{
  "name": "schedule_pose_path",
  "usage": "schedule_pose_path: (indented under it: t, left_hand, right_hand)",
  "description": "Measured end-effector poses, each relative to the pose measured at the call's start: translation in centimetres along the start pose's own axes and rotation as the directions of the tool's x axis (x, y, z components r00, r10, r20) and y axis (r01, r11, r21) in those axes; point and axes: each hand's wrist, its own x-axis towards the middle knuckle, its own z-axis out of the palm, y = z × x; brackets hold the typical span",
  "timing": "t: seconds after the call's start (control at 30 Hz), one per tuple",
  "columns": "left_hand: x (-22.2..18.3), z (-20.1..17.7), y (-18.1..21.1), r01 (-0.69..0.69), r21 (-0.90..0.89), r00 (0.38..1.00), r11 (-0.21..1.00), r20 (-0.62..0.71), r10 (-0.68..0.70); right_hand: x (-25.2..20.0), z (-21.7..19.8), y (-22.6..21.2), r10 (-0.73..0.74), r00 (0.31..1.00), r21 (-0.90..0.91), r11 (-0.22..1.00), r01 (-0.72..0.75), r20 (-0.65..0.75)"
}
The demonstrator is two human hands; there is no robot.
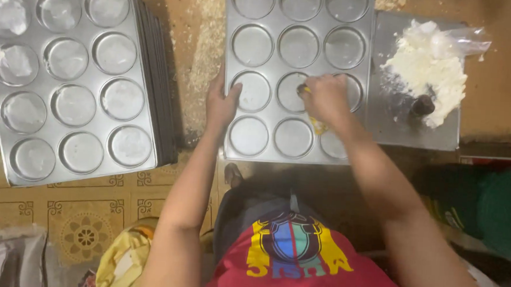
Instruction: Greasing individual molds in metal muffin tins using a small applicator
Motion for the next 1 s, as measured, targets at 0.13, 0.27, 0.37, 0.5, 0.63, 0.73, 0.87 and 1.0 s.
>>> schedule_pose_path:
  t: [0.13, 0.27, 0.37, 0.5, 0.63, 0.73, 0.87, 1.0]
  left_hand:
    - [-0.1, -0.6, -1.7, 0.008, -0.006, 1.000, 1.000, 0.029, -0.008]
    - [2.4, 0.8, -3.1, 0.042, -0.061, 0.998, 0.997, 0.056, -0.039]
    - [1.7, 0.9, -5.2, 0.079, -0.027, 0.993, 0.997, 0.088, -0.077]
    - [0.5, -1.1, -1.4, 0.155, -0.052, 0.977, 0.987, 0.156, -0.145]
    - [0.4, -2.2, 0.3, 0.193, -0.122, 0.962, 0.974, 0.216, -0.164]
    - [1.0, -2.2, -0.8, 0.171, -0.094, 0.966, 0.981, 0.214, -0.148]
    - [2.3, -1.1, -1.9, 0.230, -0.093, 0.947, 0.969, 0.251, -0.201]
    - [1.5, -1.5, -2.4, 0.236, -0.039, 0.941, 0.971, 0.260, -0.218]
  right_hand:
    - [0.9, -2.6, -4.7, -0.158, 0.971, 0.019, 0.987, 0.157, 0.181]
    - [1.6, -3.5, -2.8, -0.103, 0.990, -0.313, 0.947, 0.069, -0.095]
    - [0.9, -3.0, -5.6, -0.033, 0.999, -0.139, 0.990, 0.032, -0.002]
    - [2.1, -10.4, -10.6, -0.044, 0.992, -0.033, 0.998, 0.048, 0.119]
    - [4.5, 1.0, -13.1, -0.074, 0.994, -0.169, 0.982, 0.086, 0.075]
    - [7.0, -2.1, -16.6, -0.094, 0.983, 0.002, 0.995, 0.095, 0.155]
    - [7.9, -5.1, -13.4, -0.151, 0.934, -0.111, 0.974, 0.196, 0.323]
    - [7.6, 1.1, -13.8, -0.166, 0.934, 0.025, 0.986, 0.167, 0.316]
